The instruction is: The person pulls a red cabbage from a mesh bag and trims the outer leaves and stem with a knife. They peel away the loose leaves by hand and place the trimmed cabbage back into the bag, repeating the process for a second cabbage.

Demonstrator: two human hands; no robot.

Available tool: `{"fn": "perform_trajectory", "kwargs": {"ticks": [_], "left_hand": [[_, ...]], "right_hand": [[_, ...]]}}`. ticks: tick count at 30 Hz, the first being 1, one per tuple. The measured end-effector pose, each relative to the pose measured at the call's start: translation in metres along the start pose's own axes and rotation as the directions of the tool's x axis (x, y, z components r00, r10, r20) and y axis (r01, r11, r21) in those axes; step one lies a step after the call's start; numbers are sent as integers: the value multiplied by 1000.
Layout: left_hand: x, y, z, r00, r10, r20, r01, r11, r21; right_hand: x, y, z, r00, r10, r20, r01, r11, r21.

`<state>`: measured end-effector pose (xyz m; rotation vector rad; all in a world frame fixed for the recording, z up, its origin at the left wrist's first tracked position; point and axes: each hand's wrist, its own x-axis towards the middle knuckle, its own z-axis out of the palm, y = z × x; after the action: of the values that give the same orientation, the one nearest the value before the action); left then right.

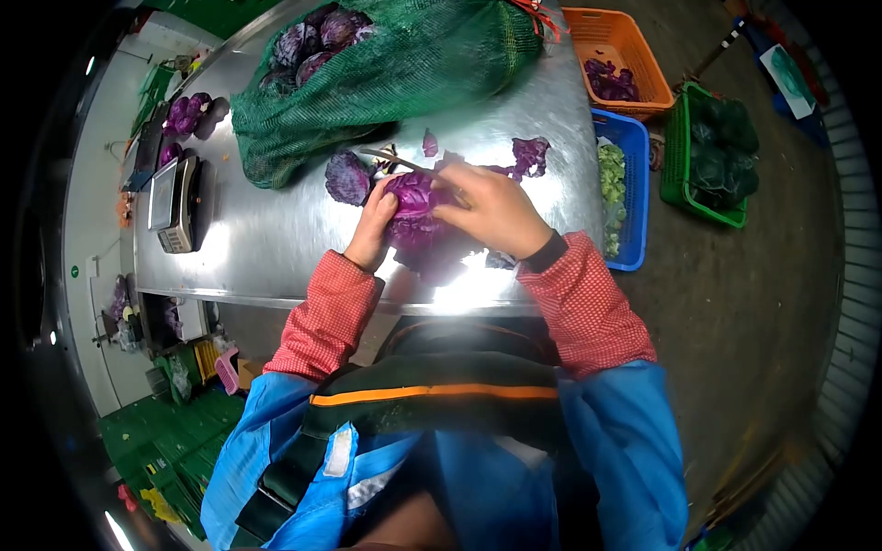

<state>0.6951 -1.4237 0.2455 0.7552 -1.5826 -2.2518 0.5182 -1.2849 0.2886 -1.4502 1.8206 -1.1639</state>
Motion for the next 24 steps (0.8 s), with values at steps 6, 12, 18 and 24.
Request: {"fn": "perform_trajectory", "kwargs": {"ticks": [6, 12, 18, 24], "left_hand": [[-1, -11, -7, 998, -46, 31, 45, 998, 45], [-12, 2, 1, 956, -288, 61, 280, 825, -491], [-18, -13, -21, 908, -272, 319, 419, 627, -657], [-37, 44, 21, 915, -316, 250, 382, 878, -289]], "right_hand": [[0, 20, -3, 990, -44, 137, 5, 963, 270], [-21, 32, -33, 956, 293, 12, -265, 847, 460], [-8, 7, 3, 972, 84, -221, -59, 991, 120], [-3, 1, 24, 961, 242, 134, -275, 780, 563]]}}
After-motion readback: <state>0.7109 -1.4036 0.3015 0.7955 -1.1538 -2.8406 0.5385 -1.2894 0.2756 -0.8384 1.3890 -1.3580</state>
